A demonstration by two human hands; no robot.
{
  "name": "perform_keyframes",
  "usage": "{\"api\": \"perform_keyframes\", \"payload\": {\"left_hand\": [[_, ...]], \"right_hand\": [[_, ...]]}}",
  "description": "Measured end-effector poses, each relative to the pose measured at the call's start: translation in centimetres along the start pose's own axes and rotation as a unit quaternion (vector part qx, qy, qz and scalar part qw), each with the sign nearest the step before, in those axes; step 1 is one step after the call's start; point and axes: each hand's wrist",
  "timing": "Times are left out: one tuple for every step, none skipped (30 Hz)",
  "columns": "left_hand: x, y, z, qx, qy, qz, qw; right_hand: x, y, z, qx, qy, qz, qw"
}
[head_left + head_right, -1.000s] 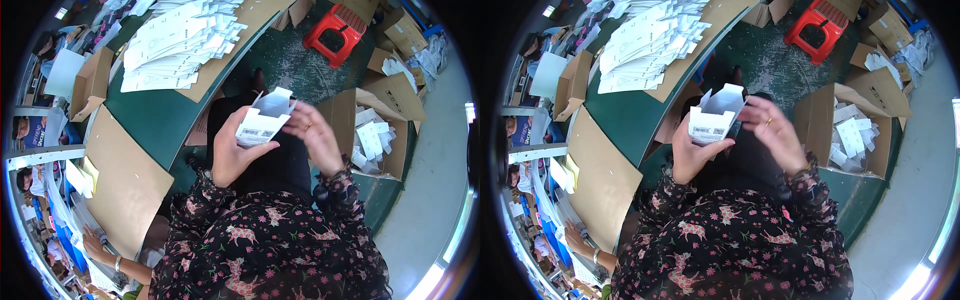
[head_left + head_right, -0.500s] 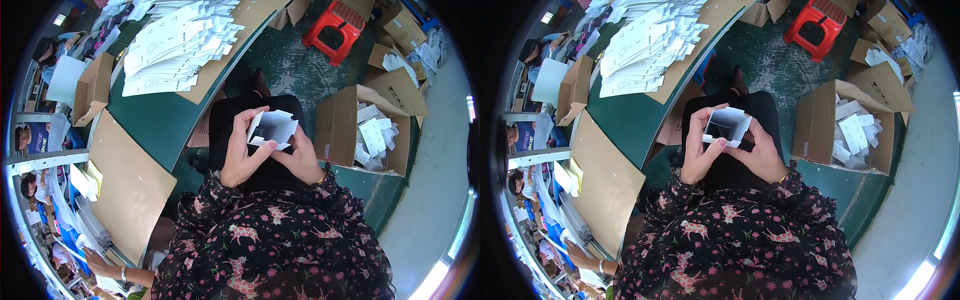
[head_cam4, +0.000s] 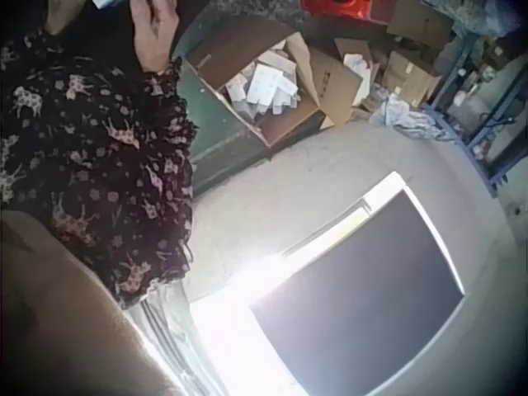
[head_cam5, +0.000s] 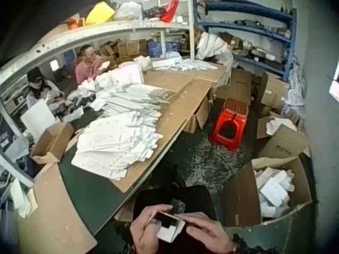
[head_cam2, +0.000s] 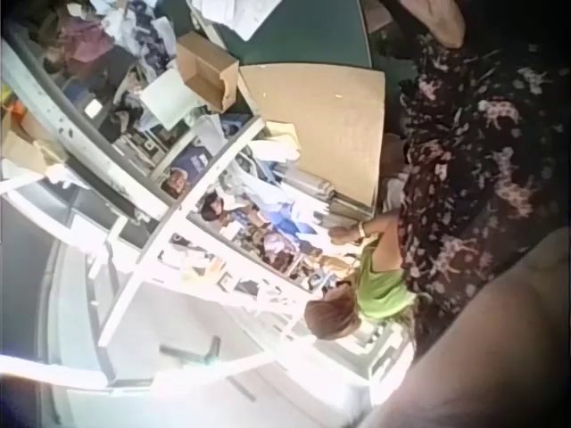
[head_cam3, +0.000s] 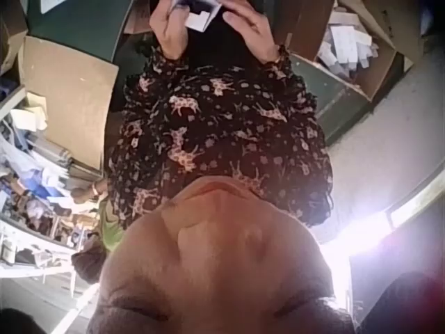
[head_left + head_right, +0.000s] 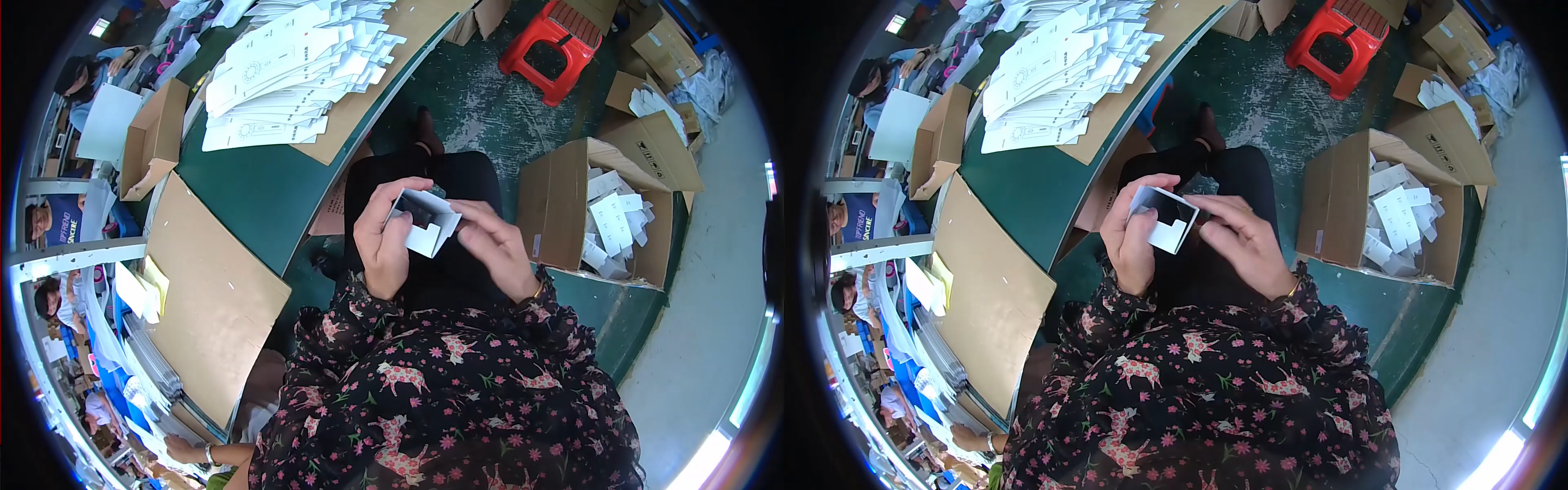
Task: The person folds paper boxes by hand, inserts paper dividers into them, and places the assembled units into a cardboard box.
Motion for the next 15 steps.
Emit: {"api": "perform_keyframes", "payload": {"left_hand": [[-0.1,-0.1,-0.1,0.031,-0.006,-0.037,0.999],[-0.1,-0.2,-0.2,0.061,-0.012,-0.074,0.995],[0.0,-0.3,-0.2,0.061,-0.013,-0.073,0.995],[0.2,-0.4,-0.1,0.066,-0.011,-0.085,0.994],[0.4,-0.5,0.0,0.072,-0.009,-0.097,0.993],[0.5,-0.6,0.0,0.078,-0.005,-0.11,0.991],[0.6,-0.7,0.0,0.078,-0.006,-0.109,0.991],[0.6,-1.0,0.0,0.119,-0.031,-0.149,0.981],[0.6,-1.3,0.0,0.159,-0.055,-0.188,0.968],[0.7,-1.4,0.0,0.199,-0.079,-0.226,0.95],[1.1,-1.2,0.2,0.199,-0.078,-0.226,0.95],[1.7,-0.8,0.5,0.16,-0.069,-0.161,0.971],[2.3,-0.4,0.8,0.119,-0.06,-0.095,0.987],[2.6,-0.3,0.9,0.077,-0.051,-0.027,0.995],[2.1,-0.2,0.6,0.077,-0.05,-0.027,0.995]], "right_hand": [[0.0,-0.6,-0.3,0.001,0.0,0.0,1.0],[0.0,-1.5,-0.7,0.073,0.002,-0.085,0.994],[0.1,-2.5,-1.1,0.144,0.006,-0.168,0.975],[0.4,-3.1,-1.3,0.214,0.009,-0.25,0.944],[0.7,-3.3,-1.5,0.214,0.011,-0.25,0.944],[1.1,-3.5,-1.7,0.217,0.029,-0.259,0.941],[1.4,-3.6,-1.9,0.22,0.047,-0.268,0.937],[1.5,-3.6,-1.9,0.223,0.065,-0.277,0.933],[1.6,-3.4,-1.8,0.223,0.066,-0.276,0.933],[1.8,-2.8,-1.5,0.218,0.096,-0.248,0.939],[1.9,-2.4,-1.4,0.211,0.124,-0.22,0.944],[1.8,-2.2,-1.4,0.205,0.152,-0.191,0.948],[1.4,-2.0,-1.2,0.205,0.151,-0.191,0.948],[0.9,-1.8,-1.1,0.223,0.149,-0.211,0.94],[0.4,-1.7,-1.0,0.242,0.147,-0.231,0.931]]}}
Point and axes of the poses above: each hand's wrist, its own z-axis away from the middle knuckle, its own x-axis out of the palm, y = z × x, and after that the axes turned 6 degrees about z, right-handed
